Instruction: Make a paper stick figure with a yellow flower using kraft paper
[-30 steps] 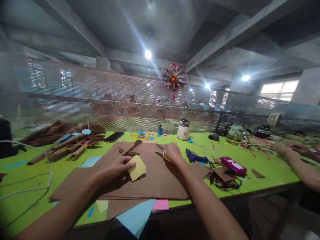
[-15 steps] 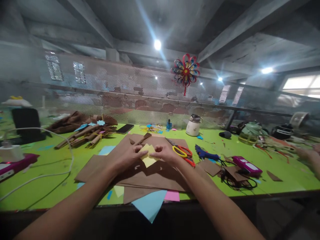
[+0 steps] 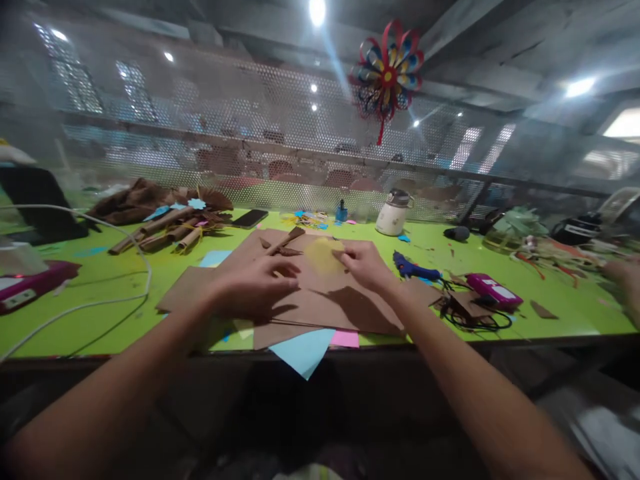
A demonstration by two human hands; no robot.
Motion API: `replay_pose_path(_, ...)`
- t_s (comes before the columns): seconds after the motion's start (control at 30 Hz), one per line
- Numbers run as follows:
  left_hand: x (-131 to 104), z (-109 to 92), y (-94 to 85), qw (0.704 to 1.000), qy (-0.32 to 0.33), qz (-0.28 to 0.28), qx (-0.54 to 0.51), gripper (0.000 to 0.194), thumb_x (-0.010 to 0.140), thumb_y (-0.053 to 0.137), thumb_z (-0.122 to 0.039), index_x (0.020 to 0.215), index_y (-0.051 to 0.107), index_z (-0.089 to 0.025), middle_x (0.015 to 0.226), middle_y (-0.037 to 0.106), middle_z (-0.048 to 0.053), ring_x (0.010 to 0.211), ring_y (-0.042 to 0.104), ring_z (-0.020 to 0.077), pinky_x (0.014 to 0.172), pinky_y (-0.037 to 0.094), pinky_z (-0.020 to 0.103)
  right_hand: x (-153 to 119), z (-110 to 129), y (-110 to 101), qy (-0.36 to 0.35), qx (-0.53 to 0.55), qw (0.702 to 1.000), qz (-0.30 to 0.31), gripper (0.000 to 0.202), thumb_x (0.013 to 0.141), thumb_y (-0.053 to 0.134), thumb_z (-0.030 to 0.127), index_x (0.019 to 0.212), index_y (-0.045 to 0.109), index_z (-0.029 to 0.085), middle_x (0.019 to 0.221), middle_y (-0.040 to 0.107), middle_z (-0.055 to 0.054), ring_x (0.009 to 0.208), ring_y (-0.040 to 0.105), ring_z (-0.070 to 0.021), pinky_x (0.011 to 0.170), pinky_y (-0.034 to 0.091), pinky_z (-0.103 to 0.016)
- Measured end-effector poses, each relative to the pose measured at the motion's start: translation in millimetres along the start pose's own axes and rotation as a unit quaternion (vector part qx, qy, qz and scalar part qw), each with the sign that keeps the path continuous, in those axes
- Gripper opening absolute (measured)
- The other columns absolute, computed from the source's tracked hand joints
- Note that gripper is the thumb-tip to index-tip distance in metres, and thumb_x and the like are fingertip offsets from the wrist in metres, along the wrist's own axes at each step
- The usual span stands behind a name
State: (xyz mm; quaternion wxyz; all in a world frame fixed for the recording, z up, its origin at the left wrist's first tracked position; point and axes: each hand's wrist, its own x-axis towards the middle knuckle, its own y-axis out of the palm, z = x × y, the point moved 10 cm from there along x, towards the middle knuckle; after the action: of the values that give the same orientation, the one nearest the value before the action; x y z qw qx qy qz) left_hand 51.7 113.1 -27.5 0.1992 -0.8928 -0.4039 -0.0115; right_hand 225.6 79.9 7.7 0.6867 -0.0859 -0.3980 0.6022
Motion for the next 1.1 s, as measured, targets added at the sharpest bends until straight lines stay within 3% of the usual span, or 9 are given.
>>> replay_pose_path(0.13, -30.2, -24.1, 41.7, 0.953, 0.107, 0.129, 0.251, 0.022, 0.065, 0.072, -0.027, 0.086, 0.068, -0.02, 0.088, 0.064, 0.007, 0.078, 0.058, 0.0217, 0.07, 0.039, 0.028, -58.7, 54.9, -19.0, -0.13, -0.176, 0.975, 0.027, 0.029, 0.09, 0.046, 0.037, 0.076, 0.066, 0.02, 0.077, 0.062, -0.009, 0.073, 0.054, -0.0196, 0.07, 0.042, -0.032)
replay_pose_path(0.2, -41.0, -31.1, 54.0, 0.922, 0.146, 0.136, 0.333, 0.011, 0.077, 0.059, -0.025, 0.084, 0.066, -0.019, 0.085, 0.063, 0.008, 0.075, 0.057, 0.0207, 0.07, 0.039, 0.029, -90.3, 68.4, -17.2, -0.178, -0.219, 0.959, 0.036, 0.024, 0.092, 0.043, 0.028, 0.086, 0.065, 0.021, 0.079, 0.062, -0.009, 0.075, 0.055, -0.02, 0.069, 0.043, -0.032)
replay_pose_path(0.33, -47.6, -28.2, 71.5, 0.839, 0.174, 0.155, 0.491, 0.018, 0.084, 0.045, -0.019, 0.088, 0.063, -0.017, 0.084, 0.062, 0.009, 0.071, 0.057, 0.0196, 0.064, 0.039, 0.028, -132.8, 73.4, -30.6, -0.241, -0.264, 0.933, -0.033, 0.018, 0.089, 0.045, 0.015, 0.093, 0.063, 0.019, 0.081, 0.062, -0.009, 0.078, 0.056, -0.02, 0.072, 0.045, -0.033)
replay_pose_path(0.43, -40.5, -22.1, 73.1, 0.803, 0.178, 0.161, 0.545, 0.019, 0.084, 0.044, -0.017, 0.086, 0.062, -0.016, 0.083, 0.063, 0.01, 0.073, 0.058, 0.0199, 0.065, 0.04, 0.028, -149.5, 70.5, -51.3, -0.243, -0.287, 0.921, -0.102, 0.017, 0.086, 0.05, 0.01, 0.096, 0.062, 0.018, 0.08, 0.061, -0.007, 0.077, 0.057, -0.0193, 0.071, 0.046, -0.032)
replay_pose_path(0.53, -22.7, -14.3, 55.5, 0.8, 0.126, 0.121, 0.575, 0.023, 0.084, 0.04, -0.012, 0.081, 0.063, -0.014, 0.079, 0.065, 0.011, 0.068, 0.059, 0.0197, 0.061, 0.041, 0.028, -160.5, 77.9, -59.9, -0.242, -0.293, 0.912, -0.156, 0.024, 0.084, 0.051, 0.006, 0.103, 0.061, 0.017, 0.085, 0.062, -0.008, 0.08, 0.058, -0.0204, 0.074, 0.046, -0.034)
replay_pose_path(0.6, -12.6, -14.1, 40.7, 0.798, 0.097, 0.08, 0.59, 0.025, 0.085, 0.038, -0.012, 0.082, 0.063, -0.014, 0.076, 0.066, 0.012, 0.065, 0.059, 0.0199, 0.059, 0.04, 0.028, -162.0, 88.2, -48.0, -0.259, -0.283, 0.909, -0.163, 0.029, 0.084, 0.05, 0.005, 0.108, 0.06, 0.017, 0.09, 0.064, -0.01, 0.085, 0.059, -0.0218, 0.078, 0.046, -0.037)
replay_pose_path(0.73, -5.4, -17.7, 27.9, 0.8, 0.09, 0.046, 0.591, 0.024, 0.084, 0.04, -0.015, 0.085, 0.063, -0.014, 0.076, 0.067, 0.012, 0.067, 0.061, 0.0205, 0.059, 0.041, 0.028, -142.6, 101.7, 14.3, -0.319, -0.281, 0.902, -0.071, 0.031, 0.086, 0.044, 0.003, 0.111, 0.058, 0.011, 0.091, 0.065, -0.013, 0.084, 0.055, -0.0218, 0.073, 0.047, -0.036)
replay_pose_path(0.9, -2.8, -20.5, 24.0, 0.812, 0.099, 0.028, 0.574, 0.025, 0.084, 0.041, -0.015, 0.083, 0.065, -0.014, 0.076, 0.067, 0.013, 0.065, 0.061, 0.0205, 0.061, 0.042, 0.028, -99.5, 79.1, 77.3, -0.318, -0.412, 0.852, 0.06, 0.026, 0.084, 0.049, 0.008, 0.106, 0.062, 0.004, 0.091, 0.063, -0.017, 0.083, 0.051, -0.0256, 0.072, 0.046, -0.04)
replay_pose_path(1.1, -3.7, -26.6, 27.2, 0.807, 0.104, 0.029, 0.58, 0.025, 0.081, 0.042, -0.013, 0.08, 0.067, -0.014, 0.073, 0.067, 0.013, 0.066, 0.061, 0.021, 0.061, 0.042, 0.029, -93.0, 55.8, 84.8, -0.291, -0.474, 0.822, 0.118, 0.039, 0.081, 0.052, 0.007, 0.119, 0.055, -0.001, 0.116, 0.059, -0.022, 0.099, 0.05, -0.0312, 0.081, 0.046, -0.044)
